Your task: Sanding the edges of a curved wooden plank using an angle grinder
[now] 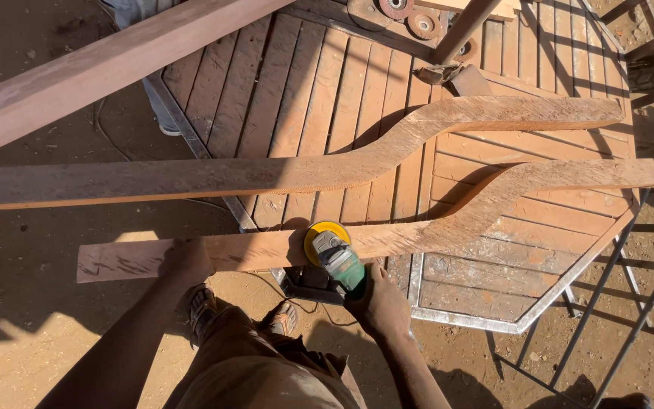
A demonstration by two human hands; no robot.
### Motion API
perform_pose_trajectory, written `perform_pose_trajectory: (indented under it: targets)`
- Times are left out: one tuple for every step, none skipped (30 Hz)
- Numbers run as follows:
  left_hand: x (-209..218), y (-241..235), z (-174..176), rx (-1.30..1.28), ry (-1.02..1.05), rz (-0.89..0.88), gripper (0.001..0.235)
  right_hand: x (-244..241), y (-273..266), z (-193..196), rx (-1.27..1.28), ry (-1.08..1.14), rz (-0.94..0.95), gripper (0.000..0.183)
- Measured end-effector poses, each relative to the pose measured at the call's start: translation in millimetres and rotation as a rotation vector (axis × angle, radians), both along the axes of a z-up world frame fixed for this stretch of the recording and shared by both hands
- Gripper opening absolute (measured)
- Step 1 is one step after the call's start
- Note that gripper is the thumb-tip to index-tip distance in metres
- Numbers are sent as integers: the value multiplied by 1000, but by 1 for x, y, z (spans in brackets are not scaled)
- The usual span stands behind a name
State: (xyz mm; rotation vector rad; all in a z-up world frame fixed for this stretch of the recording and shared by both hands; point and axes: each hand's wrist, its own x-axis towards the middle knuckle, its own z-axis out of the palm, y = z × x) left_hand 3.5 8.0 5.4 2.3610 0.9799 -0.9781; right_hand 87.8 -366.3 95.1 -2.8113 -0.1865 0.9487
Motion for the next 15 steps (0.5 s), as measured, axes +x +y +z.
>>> perform_pose_trajectory:
  targets:
    - [0,0,0,2,11,2,78,4,-8,3,-20,14,-117,57]
    - [1,-2,-2,1,11,6,78,14,-30,-8,-21,14,-113,57]
    - [2,-3,-3,8,10,-4,71,23,-52,-18,16,-45,-258,64]
    - [0,-1,-4,19,10,-11,64,32,-70,-29,58,-102,-399,71]
    - [-1,0,-3,23,11,-3,64,36,-72,-13,62,-100,-391,71]
    - [0,-1,-2,14,1,10,58,40,-75,4,16,-140,-514,65]
    - [1,-1,-1,5,-8,23,53,45,-78,21,-30,-181,-636,60]
    - [1,-2,-1,2,-9,27,53,50,-87,19,-33,-184,-632,60]
    - [2,-2,0,10,-1,18,54,54,-95,18,-51,-210,-636,62]
    - [2,-2,1,19,7,12,56,60,-103,16,-67,-237,-638,66]
    - [3,-3,2,15,5,19,56,61,-110,-3,-69,-239,-631,66]
    - [3,-4,3,16,-5,16,55,61,-117,-24,-2,-238,-589,69]
    - [3,-4,5,16,-15,13,54,62,-123,-44,65,-236,-545,74]
    - [3,-4,6,18,-13,21,54,54,-104,-48,67,-233,-538,74]
    - [3,-4,7,14,-20,26,50,46,-84,-51,129,-210,-502,72]
